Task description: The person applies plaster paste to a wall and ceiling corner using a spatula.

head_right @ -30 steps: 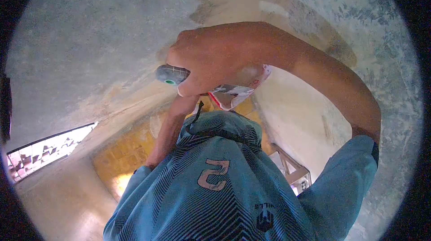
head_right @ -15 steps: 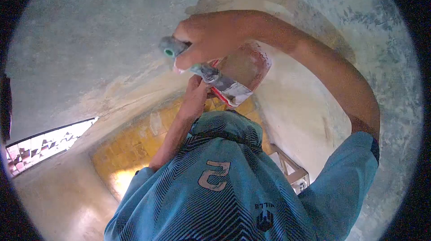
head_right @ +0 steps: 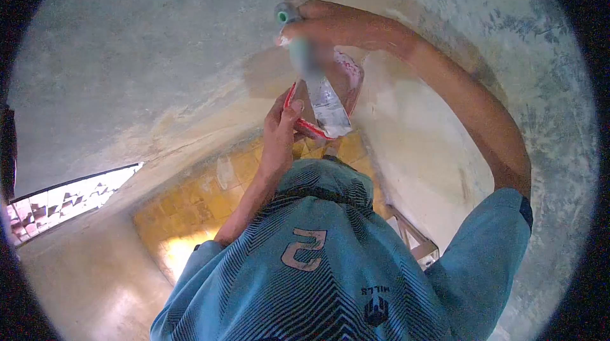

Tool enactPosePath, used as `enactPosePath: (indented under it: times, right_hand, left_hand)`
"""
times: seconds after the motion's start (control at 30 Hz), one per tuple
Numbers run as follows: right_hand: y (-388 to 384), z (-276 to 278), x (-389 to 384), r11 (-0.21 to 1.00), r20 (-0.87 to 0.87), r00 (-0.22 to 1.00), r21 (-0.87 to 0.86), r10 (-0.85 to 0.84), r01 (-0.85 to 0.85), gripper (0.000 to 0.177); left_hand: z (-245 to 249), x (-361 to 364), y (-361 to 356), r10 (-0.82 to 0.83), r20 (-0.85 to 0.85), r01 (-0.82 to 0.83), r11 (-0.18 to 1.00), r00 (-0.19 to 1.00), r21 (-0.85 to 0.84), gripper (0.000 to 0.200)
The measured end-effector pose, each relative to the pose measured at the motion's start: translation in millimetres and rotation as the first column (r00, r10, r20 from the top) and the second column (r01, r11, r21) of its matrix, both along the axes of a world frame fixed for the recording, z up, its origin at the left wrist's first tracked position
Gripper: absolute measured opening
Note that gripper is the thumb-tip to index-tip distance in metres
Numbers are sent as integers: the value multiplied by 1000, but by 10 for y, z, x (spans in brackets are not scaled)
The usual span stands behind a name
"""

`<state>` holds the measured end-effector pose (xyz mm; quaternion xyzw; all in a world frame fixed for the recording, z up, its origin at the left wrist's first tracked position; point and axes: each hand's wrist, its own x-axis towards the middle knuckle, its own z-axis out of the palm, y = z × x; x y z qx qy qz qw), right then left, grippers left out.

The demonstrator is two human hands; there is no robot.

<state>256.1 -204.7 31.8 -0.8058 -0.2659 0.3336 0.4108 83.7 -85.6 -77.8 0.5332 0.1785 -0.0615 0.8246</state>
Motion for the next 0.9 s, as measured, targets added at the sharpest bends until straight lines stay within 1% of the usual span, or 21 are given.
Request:
enactPosePath:
  times: [0.07, 0.17, 0.27, 0.37, 0.4, 0.47, 0.5, 0.57, 0.6, 0.63, 0.67, 0.7, 0.77, 0.8, 0.83, 0.87, 0.9]
  right_hand:
    - [-152, -286, 104, 989, -62, 992, 99, -106, 112, 32]
    - [-344, -372, 161, 975, -146, 978, 142, -148, 169, 30]
    - [-549, -580, 229, 941, -270, 931, 167, -244, 295, 27]
    - [-679, -721, 111, 819, -401, 840, 291, -365, 495, 24]
    - [-716, -767, 69, 763, -477, 785, 306, -394, 569, 23]
    - [-798, -875, 3, 631, -620, 660, 320, -425, 707, 21]
    - [-871, -970, 9, 590, -680, 603, 302, -417, 749, 20]
    - [-934, -1012, -75, 390, -754, 515, 366, -407, 845, 19]
    - [-1001, -978, -134, 279, -787, 476, 392, -391, 877, 19]
    - [-1070, -926, -202, 182, -794, 476, 440, -378, 879, 19]
    - [-1123, -877, -260, 88, -799, 482, 486, -360, 870, 18]
    - [-1160, -829, -310, -9, -803, 491, 524, -338, 852, 18]
    - [-1207, -759, -383, -187, -763, 528, 620, -373, 762, 18]
    - [-1215, -743, -419, -274, -745, 541, 655, -390, 704, 17]
    - [-1151, -619, -480, -390, -743, 487, 661, -459, 641, 19]
    - [-1128, -604, -506, -457, -731, 480, 680, -486, 573, 20]
    - [-1116, -594, -518, -519, -720, 471, 694, -510, 499, 21]
  left_hand:
    - [12, -5, -17, 37, 14, -37, 999, 999, -2, 65]
    - [-50, 13, -33, 81, 31, -81, 996, 996, 28, 64]
    - [-137, 38, -54, 122, 56, -126, 989, 991, 74, 62]
    - [-129, 73, -65, 126, 73, -132, 987, 989, 95, 60]
    - [-108, 85, -59, 120, 71, -126, 988, 990, 89, 59]
    - [-61, 101, -39, 134, 66, -138, 989, 989, 46, 55]
    - [-49, 106, -17, 151, 63, -152, 988, 986, 6, 53]
    - [-10, 118, 16, 169, 51, -166, 984, 984, -65, 51]
    - [-76, 116, 59, 141, 18, -139, 988, 990, -73, 52]
    - [-204, 110, 129, 113, -18, -114, 990, 993, -82, 53]
    - [-262, 117, 179, 88, -52, -93, 992, 995, -89, 54]
    - [-229, 116, 204, 80, -29, -82, 991, 996, -105, 56]
    - [-178, 93, 246, 65, 4, -64, 989, 998, -136, 59]
    - [-170, 87, 267, 67, 5, -66, 988, 998, -142, 57]
    - [-166, 78, 279, 66, 1, -65, 987, 998, -149, 55]
    - [-158, 64, 294, 66, -5, -65, 986, 998, -154, 53]
    - [-144, 50, 316, 41, 48, -35, 994, 998, -107, 53]
